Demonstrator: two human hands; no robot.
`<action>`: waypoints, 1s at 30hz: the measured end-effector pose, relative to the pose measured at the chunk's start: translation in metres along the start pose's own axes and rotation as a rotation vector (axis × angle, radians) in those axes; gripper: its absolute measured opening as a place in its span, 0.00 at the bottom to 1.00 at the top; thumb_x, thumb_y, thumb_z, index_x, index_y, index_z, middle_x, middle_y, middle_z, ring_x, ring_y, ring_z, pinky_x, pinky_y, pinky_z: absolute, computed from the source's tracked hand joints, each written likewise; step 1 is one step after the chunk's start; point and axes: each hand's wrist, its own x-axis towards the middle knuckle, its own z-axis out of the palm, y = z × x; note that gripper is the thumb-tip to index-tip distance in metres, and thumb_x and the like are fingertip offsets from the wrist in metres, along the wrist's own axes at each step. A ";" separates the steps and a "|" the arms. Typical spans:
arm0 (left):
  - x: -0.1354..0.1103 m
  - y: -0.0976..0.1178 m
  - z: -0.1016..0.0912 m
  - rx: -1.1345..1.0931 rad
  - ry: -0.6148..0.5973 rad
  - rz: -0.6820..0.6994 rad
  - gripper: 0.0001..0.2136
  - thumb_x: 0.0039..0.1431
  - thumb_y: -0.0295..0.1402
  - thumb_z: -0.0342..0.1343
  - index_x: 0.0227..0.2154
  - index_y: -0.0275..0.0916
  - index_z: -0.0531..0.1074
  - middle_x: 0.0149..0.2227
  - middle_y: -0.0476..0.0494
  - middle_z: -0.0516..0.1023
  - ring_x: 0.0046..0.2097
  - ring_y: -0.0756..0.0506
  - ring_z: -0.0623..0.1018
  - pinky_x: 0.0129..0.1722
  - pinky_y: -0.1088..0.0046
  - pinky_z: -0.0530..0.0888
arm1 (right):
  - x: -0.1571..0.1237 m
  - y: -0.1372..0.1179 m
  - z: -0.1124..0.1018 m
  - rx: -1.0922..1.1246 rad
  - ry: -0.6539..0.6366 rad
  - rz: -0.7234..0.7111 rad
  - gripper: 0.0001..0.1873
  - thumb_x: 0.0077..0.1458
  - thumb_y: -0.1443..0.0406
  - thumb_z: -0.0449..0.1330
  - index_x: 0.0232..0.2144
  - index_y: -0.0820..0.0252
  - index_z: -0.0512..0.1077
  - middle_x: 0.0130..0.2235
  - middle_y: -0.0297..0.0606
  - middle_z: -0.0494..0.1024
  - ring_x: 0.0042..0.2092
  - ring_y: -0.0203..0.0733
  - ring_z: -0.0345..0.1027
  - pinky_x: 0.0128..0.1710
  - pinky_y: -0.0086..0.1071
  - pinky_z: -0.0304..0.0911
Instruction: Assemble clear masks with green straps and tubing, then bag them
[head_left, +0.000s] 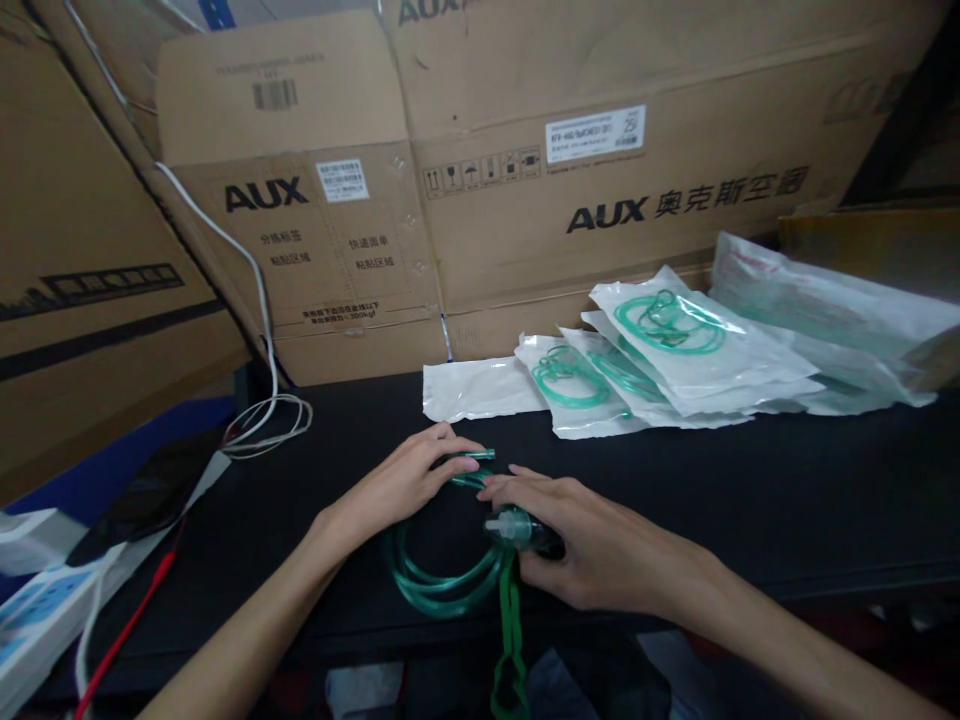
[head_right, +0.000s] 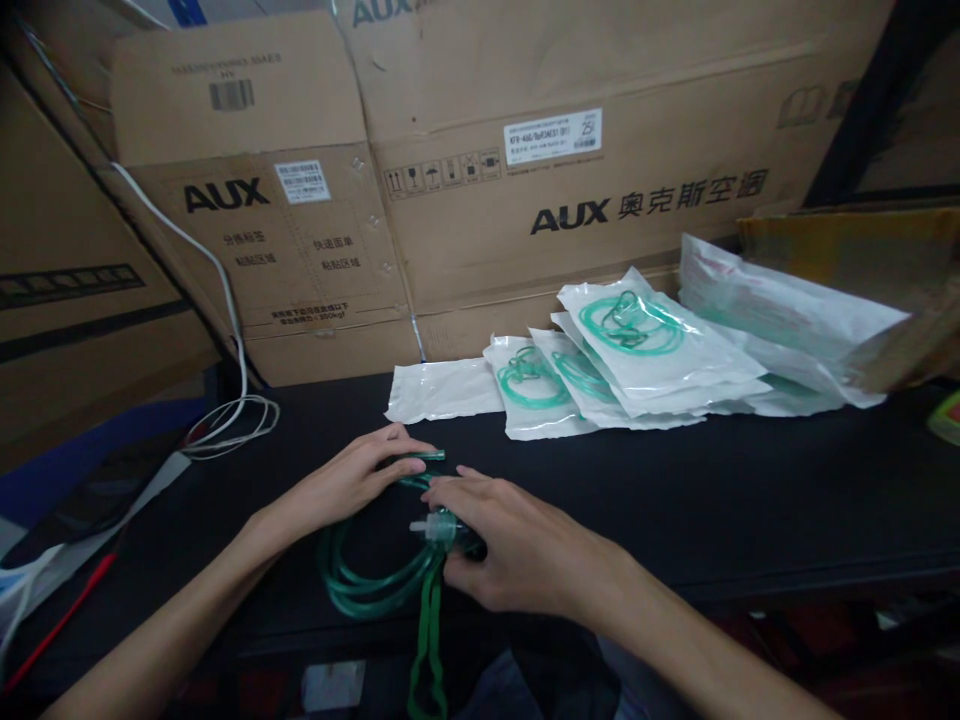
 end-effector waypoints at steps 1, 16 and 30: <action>-0.003 -0.001 -0.002 -0.011 -0.005 -0.017 0.15 0.71 0.41 0.51 0.54 0.46 0.76 0.43 0.46 0.75 0.47 0.45 0.75 0.51 0.69 0.70 | 0.001 -0.001 0.000 0.001 0.009 -0.001 0.29 0.54 0.72 0.59 0.58 0.60 0.70 0.60 0.45 0.77 0.63 0.50 0.69 0.67 0.45 0.59; -0.023 0.023 0.010 0.242 0.200 -0.232 0.15 0.69 0.40 0.54 0.53 0.43 0.79 0.39 0.44 0.72 0.41 0.43 0.77 0.42 0.66 0.74 | 0.000 0.004 0.006 -0.037 0.163 -0.069 0.25 0.52 0.74 0.58 0.54 0.62 0.71 0.57 0.48 0.77 0.62 0.48 0.69 0.62 0.40 0.65; -0.019 0.056 0.003 0.579 0.083 -0.311 0.17 0.72 0.41 0.48 0.53 0.44 0.78 0.36 0.38 0.83 0.38 0.37 0.83 0.34 0.68 0.73 | -0.013 -0.013 0.009 -0.018 -0.009 0.066 0.30 0.51 0.70 0.61 0.58 0.58 0.71 0.60 0.48 0.76 0.58 0.55 0.73 0.57 0.46 0.70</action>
